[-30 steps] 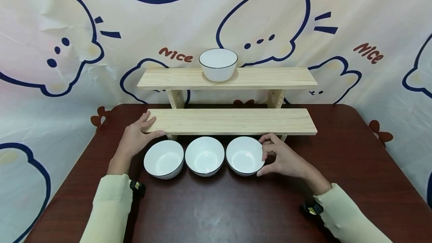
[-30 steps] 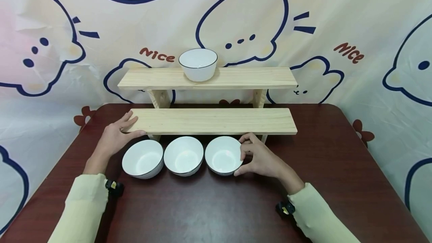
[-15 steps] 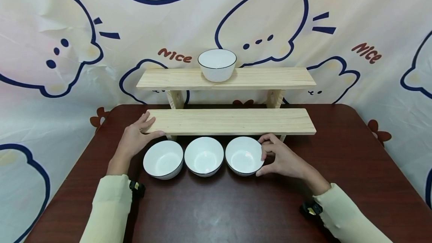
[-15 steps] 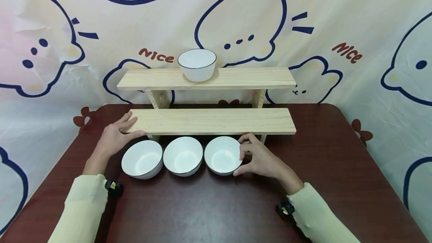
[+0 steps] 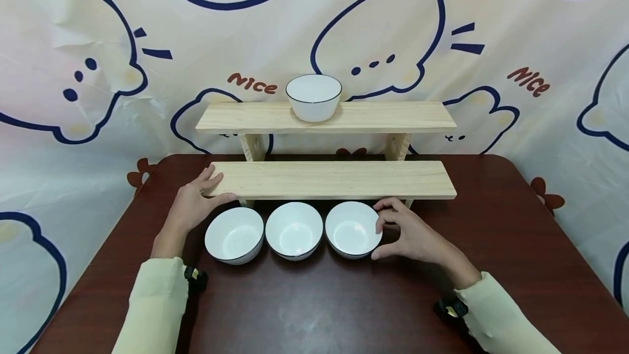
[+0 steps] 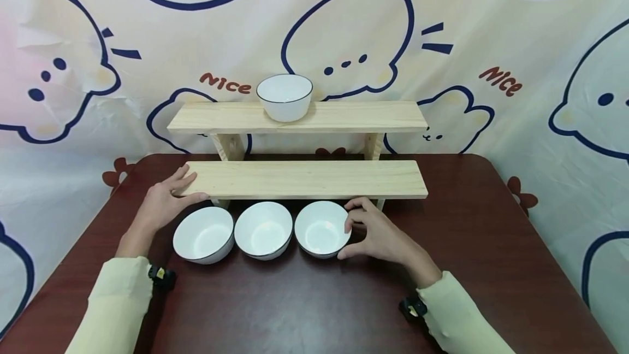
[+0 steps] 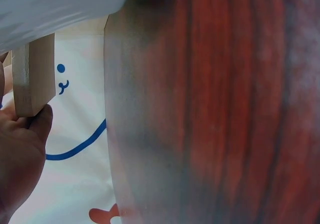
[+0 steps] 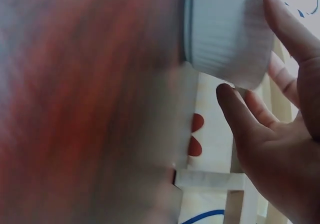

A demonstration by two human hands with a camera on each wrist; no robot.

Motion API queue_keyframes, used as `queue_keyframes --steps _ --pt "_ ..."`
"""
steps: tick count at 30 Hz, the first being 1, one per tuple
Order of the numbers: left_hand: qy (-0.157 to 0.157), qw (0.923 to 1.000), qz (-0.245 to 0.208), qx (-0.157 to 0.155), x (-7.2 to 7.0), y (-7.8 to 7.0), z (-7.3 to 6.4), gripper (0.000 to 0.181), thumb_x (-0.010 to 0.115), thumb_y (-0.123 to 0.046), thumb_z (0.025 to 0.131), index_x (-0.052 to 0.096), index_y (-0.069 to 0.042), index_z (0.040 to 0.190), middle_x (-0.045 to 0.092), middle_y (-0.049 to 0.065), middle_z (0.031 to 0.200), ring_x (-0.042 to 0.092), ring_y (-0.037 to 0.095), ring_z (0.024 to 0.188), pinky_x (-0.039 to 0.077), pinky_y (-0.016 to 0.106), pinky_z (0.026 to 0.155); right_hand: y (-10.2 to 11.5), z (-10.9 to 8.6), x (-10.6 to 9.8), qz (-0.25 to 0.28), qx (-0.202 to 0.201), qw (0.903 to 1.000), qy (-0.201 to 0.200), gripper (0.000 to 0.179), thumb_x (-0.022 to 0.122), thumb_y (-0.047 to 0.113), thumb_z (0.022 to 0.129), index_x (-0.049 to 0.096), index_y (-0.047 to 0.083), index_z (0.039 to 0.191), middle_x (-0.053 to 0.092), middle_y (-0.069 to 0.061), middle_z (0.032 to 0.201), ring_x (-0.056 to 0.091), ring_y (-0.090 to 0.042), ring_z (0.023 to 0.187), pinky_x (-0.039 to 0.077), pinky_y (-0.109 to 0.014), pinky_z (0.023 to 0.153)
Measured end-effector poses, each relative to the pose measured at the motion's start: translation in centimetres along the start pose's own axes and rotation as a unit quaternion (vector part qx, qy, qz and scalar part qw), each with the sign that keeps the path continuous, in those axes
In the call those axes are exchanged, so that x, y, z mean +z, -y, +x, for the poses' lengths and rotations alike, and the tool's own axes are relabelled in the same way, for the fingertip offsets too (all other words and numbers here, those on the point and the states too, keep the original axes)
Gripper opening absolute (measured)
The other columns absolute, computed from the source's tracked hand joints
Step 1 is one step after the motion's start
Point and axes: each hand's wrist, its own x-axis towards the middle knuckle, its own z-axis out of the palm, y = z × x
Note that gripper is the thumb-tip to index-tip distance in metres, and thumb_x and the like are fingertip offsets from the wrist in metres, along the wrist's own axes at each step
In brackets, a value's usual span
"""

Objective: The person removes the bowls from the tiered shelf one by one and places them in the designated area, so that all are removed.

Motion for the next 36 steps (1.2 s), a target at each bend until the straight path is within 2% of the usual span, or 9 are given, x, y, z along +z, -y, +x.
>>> queue_keyframes --steps 5,9,15,19,22,28,32,36 --pt "-0.001 1.0 0.003 0.005 0.1 0.1 0.0 0.087 0.079 -0.05 0.085 0.046 0.0 0.147 0.023 0.016 0.164 0.023 0.04 0.15 0.034 0.06 0.111 0.2 0.1 -1.0 0.003 -0.002 0.9999 -0.016 0.035 0.092 0.027 0.075 0.066 0.016 0.096 0.051 -0.015 0.133 0.052 -0.03 0.123 0.05 -0.05 0.101" --pt "-0.004 0.9999 0.006 0.007 -0.1 0.3 -0.1 0.086 0.079 -0.05 0.086 0.047 0.001 0.147 0.023 0.016 0.164 0.024 0.041 0.149 0.034 0.061 0.11 0.6 0.5 -1.5 0.005 -0.001 0.9994 -0.035 0.029 0.088 0.021 0.082 0.068 0.011 0.1 0.055 -0.017 0.13 0.053 -0.028 0.121 0.05 -0.052 0.1" --pt "-0.005 1.0 0.001 0.008 -0.1 0.2 -0.1 0.087 0.079 -0.051 0.086 0.046 0.001 0.147 0.023 0.016 0.165 0.023 0.04 0.15 0.034 0.061 0.11 1.1 1.1 -2.2 0.017 -0.006 0.9984 -0.053 0.025 0.084 0.012 0.086 0.067 0.002 0.102 0.057 -0.015 0.128 0.056 -0.028 0.118 0.051 -0.044 0.1" --pt "-0.008 0.9999 0.0 0.011 -0.1 0.2 -0.1 0.085 0.08 -0.049 0.086 0.047 0.001 0.147 0.024 0.017 0.164 0.024 0.041 0.149 0.035 0.061 0.11 1.6 1.7 -2.9 0.017 -0.015 0.9974 -0.068 0.019 0.079 0.009 0.089 0.067 0.002 0.102 0.059 -0.015 0.126 0.059 -0.028 0.117 0.051 -0.039 0.101" --pt "-0.006 0.9999 -0.001 0.012 0.0 0.2 -0.1 0.086 0.079 -0.05 0.085 0.047 0.001 0.146 0.024 0.017 0.164 0.024 0.041 0.149 0.035 0.061 0.109 2.1 2.2 -3.5 0.018 -0.014 0.9963 -0.083 0.015 0.078 0.008 0.091 0.068 0.005 0.101 0.059 -0.018 0.126 0.059 -0.029 0.118 0.05 -0.041 0.101" --pt "-0.008 0.9998 0.006 0.017 -0.1 0.1 0.1 0.087 0.08 -0.05 0.085 0.047 0.001 0.147 0.024 0.017 0.164 0.026 0.042 0.148 0.036 0.062 0.109 2.7 3.8 -4.3 0.035 -0.014 0.9936 -0.107 0.014 0.074 0.01 0.095 0.067 0.002 0.103 0.054 -0.022 0.133 0.052 -0.031 0.127 0.045 -0.046 0.107" --pt "-0.003 0.9999 0.007 0.013 -0.1 0.2 0.0 0.087 0.08 -0.05 0.085 0.046 0.002 0.147 0.023 0.017 0.164 0.024 0.041 0.149 0.035 0.062 0.109 3.1 4.9 -4.5 0.038 -0.026 0.9909 -0.127 0.019 0.073 0.011 0.095 0.066 -0.002 0.107 0.054 -0.018 0.134 0.05 -0.03 0.129 0.043 -0.045 0.109" --pt "-0.002 0.9999 0.005 0.01 0.0 0.2 -0.1 0.086 0.08 -0.049 0.085 0.047 0.002 0.147 0.022 0.017 0.164 0.023 0.04 0.15 0.035 0.061 0.11 3.8 6.1 -4.9 0.02 -0.048 0.9877 -0.148 0.022 0.072 0.01 0.095 0.066 -0.004 0.111 0.056 -0.014 0.132 0.052 -0.028 0.128 0.043 -0.043 0.109"
